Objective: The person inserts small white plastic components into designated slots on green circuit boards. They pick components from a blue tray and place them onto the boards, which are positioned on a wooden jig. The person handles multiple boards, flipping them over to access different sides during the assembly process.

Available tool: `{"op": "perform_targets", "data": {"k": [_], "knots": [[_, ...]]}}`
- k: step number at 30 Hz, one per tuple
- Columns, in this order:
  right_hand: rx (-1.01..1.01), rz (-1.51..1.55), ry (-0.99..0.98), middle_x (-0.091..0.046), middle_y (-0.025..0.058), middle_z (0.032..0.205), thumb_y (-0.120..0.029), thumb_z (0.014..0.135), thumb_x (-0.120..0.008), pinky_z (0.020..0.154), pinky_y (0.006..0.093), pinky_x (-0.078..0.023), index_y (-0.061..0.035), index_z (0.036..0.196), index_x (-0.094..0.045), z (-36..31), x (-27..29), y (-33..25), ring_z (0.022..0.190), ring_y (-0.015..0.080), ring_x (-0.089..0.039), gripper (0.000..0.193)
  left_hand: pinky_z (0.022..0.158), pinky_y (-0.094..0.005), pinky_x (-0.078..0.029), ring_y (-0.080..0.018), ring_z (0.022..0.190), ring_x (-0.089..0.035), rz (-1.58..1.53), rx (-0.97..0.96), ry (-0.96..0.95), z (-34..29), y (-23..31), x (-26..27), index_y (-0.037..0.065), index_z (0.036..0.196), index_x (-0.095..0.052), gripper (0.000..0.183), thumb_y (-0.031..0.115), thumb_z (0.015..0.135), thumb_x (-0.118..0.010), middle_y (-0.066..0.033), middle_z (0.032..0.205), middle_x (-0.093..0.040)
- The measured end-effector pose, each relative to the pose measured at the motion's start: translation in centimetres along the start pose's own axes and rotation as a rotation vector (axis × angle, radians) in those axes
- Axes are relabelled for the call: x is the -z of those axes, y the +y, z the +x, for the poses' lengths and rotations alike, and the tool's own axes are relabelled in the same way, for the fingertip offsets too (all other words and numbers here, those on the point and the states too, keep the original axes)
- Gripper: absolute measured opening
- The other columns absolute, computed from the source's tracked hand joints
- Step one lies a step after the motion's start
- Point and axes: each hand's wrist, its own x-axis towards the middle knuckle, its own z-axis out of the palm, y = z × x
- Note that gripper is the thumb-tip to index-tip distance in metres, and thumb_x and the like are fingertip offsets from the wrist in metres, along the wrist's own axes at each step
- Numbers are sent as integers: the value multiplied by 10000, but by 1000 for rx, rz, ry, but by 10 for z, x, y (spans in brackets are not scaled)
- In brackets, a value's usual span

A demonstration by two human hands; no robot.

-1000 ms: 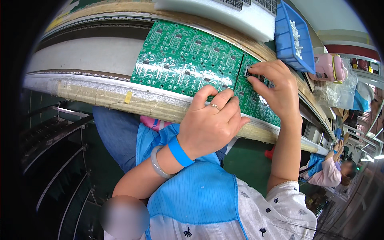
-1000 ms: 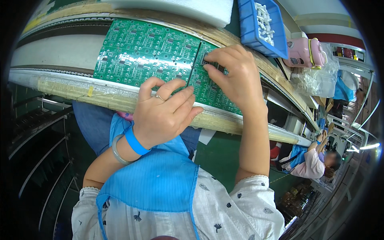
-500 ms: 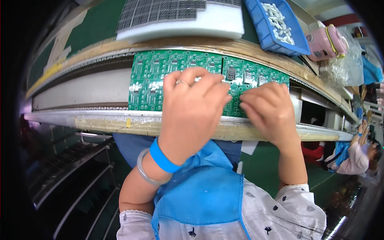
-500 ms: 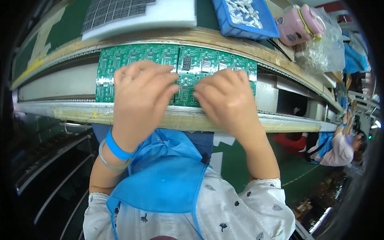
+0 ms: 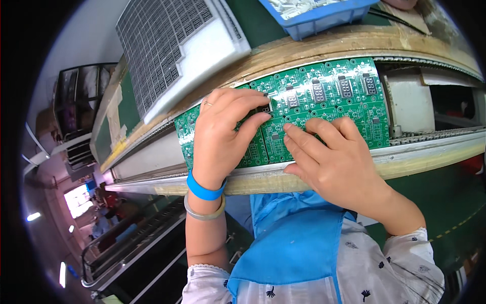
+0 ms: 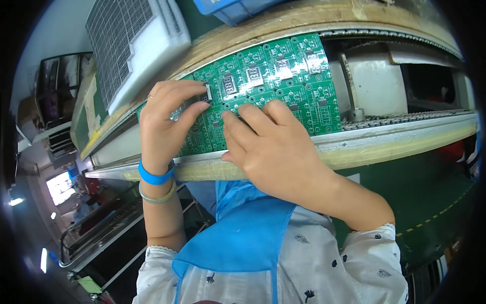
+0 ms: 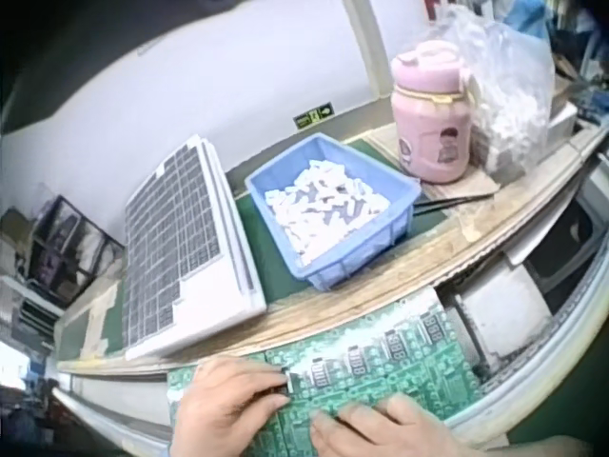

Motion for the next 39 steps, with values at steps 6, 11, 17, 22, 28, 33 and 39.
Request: {"op": "perform_targets", "data": {"k": [6, 11, 17, 22, 28, 33, 39], "knots": [[0, 37, 32, -713, 138, 1145, -286, 795, -753, 814, 345, -405, 21, 970, -760, -3, 2, 5, 1024, 224, -563, 353, 855, -371, -521, -275, 974, -686, 63, -9, -54, 5, 3, 2, 35, 979, -760, 257, -8, 733, -823, -109, 1044, -762], [1, 41, 41, -719, 144, 1115, -260, 799, -740, 805, 336, -399, 27, 947, -761, -3, 1, 7, 1001, 213, -559, 323, 829, -358, -526, -268, 941, -676, 83, -70, -74, 8, 1, 3, 34, 964, -765, 267, -26, 712, -830, -103, 1016, -762], [-2, 50, 65, -724, 147, 1090, -249, 800, -727, 810, 339, -401, 36, 933, -761, -4, 1, 7, 991, 212, -563, 317, 803, -346, -527, -253, 915, -663, 80, -62, -74, 11, 6, 3, 39, 938, -766, 261, -37, 696, -827, -88, 1002, -752], [-13, 55, 70, -726, 147, 1091, -250, 804, -721, 817, 347, -402, 38, 936, -763, -5, -1, 7, 1000, 211, -568, 320, 773, -345, -526, -243, 907, -658, 102, -109, -56, 9, 2, 1, 45, 930, -765, 273, -46, 680, -826, -82, 990, -742], [-19, 66, 83, -726, 141, 1091, -237, 800, -720, 821, 359, -400, 32, 932, -766, -5, -2, 6, 998, 212, -571, 303, 728, -346, -520, -242, 855, -650, 97, -98, -45, 10, 3, 0, 78, 909, -788, 238, 11, 686, -838, -57, 951, -728], [-27, 71, 60, -719, 137, 1108, -246, 799, -729, 816, 366, -397, 25, 933, -768, -4, 0, 7, 998, 212, -564, 305, 724, -346, -517, -243, 861, -641, 71, -98, -76, 13, -1, 2, 74, 914, -788, 231, 10, 697, -830, -55, 962, -726], [-12, 77, 62, -717, 136, 1110, -252, 807, -728, 815, 363, -397, 20, 932, -768, -5, 2, 7, 999, 211, -560, 302, 710, -340, -502, -233, 825, -611, 79, -113, -99, 14, 0, 3, 85, 920, -794, 228, 13, 706, -823, -48, 963, -721]]}}
